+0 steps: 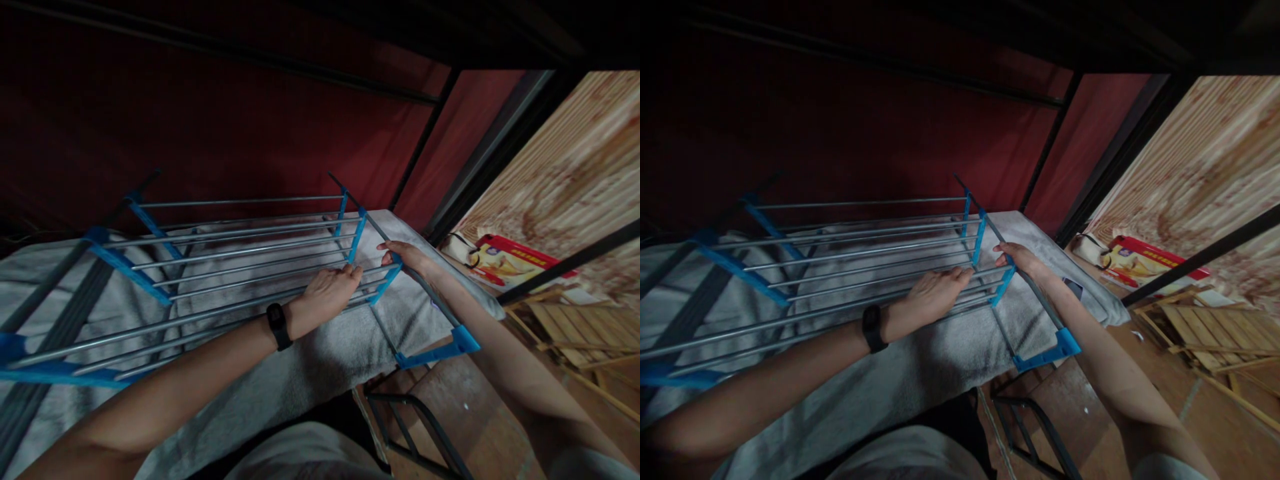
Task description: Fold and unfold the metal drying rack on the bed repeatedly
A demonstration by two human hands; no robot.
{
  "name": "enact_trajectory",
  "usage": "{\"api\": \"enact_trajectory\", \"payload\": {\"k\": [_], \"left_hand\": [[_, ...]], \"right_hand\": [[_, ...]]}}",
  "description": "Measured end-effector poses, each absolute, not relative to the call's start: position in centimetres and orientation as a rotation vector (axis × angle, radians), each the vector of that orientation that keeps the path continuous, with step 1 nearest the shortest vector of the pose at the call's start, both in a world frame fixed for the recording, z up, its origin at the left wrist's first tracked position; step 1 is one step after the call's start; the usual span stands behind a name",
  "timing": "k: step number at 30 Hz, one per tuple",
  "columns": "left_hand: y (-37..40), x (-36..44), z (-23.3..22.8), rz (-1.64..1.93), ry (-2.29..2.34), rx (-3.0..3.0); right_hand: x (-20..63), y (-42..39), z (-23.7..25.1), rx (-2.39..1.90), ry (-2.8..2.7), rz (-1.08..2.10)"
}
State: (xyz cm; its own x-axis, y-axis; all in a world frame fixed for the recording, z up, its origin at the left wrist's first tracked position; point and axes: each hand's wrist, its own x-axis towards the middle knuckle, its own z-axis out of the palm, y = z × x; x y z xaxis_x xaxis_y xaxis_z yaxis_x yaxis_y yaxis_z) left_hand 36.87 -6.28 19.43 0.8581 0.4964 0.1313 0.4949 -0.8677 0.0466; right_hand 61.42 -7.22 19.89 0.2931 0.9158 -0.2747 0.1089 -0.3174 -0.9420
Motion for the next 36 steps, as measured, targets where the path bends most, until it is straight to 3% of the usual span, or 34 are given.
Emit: {"api": "enact_trajectory", "payload": {"k": [36], "left_hand": [[-5.5,33.8,21.1,0.039,0.886,2.885]], "right_hand": [[62.0,-7.2,19.0,-1.678,-1.008,1.078]]}}
